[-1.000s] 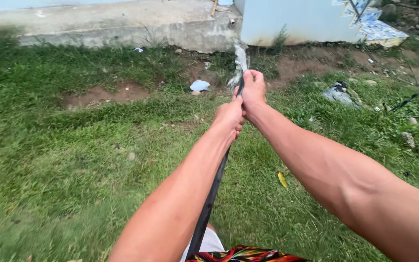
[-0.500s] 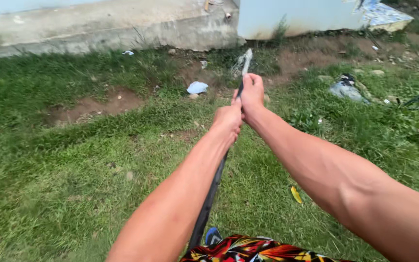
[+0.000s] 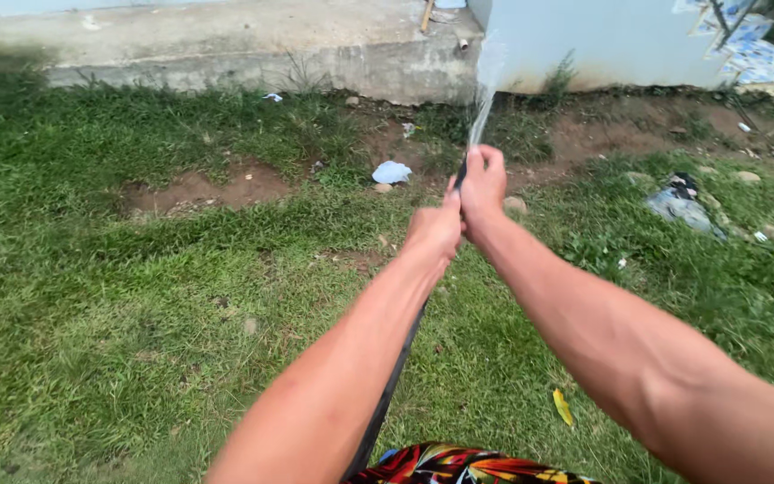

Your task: The person uses a garden hose to water a grassy yard and several plants, including a cactus and a croton. They move around the yard, directing the water stream to different areas and plants.

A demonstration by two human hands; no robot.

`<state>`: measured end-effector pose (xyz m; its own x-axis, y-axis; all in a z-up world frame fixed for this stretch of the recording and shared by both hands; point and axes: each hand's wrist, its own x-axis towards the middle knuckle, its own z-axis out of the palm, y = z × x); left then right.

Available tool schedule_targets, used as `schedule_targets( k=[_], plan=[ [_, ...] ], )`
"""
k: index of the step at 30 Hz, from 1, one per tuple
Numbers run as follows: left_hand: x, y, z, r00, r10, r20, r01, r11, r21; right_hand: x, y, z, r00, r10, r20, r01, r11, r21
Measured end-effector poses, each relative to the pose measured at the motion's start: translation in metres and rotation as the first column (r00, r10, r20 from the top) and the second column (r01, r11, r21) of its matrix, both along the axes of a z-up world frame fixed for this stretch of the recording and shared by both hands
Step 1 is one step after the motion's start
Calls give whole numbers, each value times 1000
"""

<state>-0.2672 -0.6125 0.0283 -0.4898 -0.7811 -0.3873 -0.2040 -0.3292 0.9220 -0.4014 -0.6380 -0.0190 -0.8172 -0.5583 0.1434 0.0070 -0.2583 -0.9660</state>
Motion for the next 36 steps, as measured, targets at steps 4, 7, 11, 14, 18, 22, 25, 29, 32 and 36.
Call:
schedule_targets(
  k=[4, 7, 11, 14, 18, 22, 25, 29, 32, 36],
  plan=[
    [12, 3, -8, 996, 41, 73, -43, 999, 29, 18, 1, -10, 997, 27, 74, -28, 999, 15],
    [16, 1, -4, 991, 42, 129, -44, 999, 11, 21, 0, -5, 994, 58, 95, -59, 998, 11],
    [14, -1, -5, 990, 52, 134, -54, 998, 12, 22, -3, -2, 991, 91, 93, -92, 996, 11],
    [15, -6, -13, 996, 44, 76, -49, 997, 64, 25, -4, -3, 987, 103, 123, -103, 995, -4],
    [15, -14, -22, 998, 54, 38, -59, 988, 142, 30, -11, -8, 982, 118, 148, -113, 993, -38],
    [19, -20, -19, 997, 53, 62, -61, 989, 135, 31, -19, -8, 983, 107, 148, -109, 994, 5],
    [20, -24, -15, 997, 40, 64, -49, 989, 139, 32, -24, -6, 978, 119, 173, -117, 993, -24],
    [15, -32, -13, 999, 43, 29, -47, 986, 161, 31, -29, 1, 977, 115, 177, -116, 993, -2],
    [13, -35, -14, 998, 55, -3, -54, 982, 183, 30, -31, 3, 980, 114, 160, -114, 993, -11],
    [17, -31, -16, 1000, 23, -17, -19, 981, 191, 32, -27, 1, 978, 96, 185, -96, 995, -10]
  ],
)
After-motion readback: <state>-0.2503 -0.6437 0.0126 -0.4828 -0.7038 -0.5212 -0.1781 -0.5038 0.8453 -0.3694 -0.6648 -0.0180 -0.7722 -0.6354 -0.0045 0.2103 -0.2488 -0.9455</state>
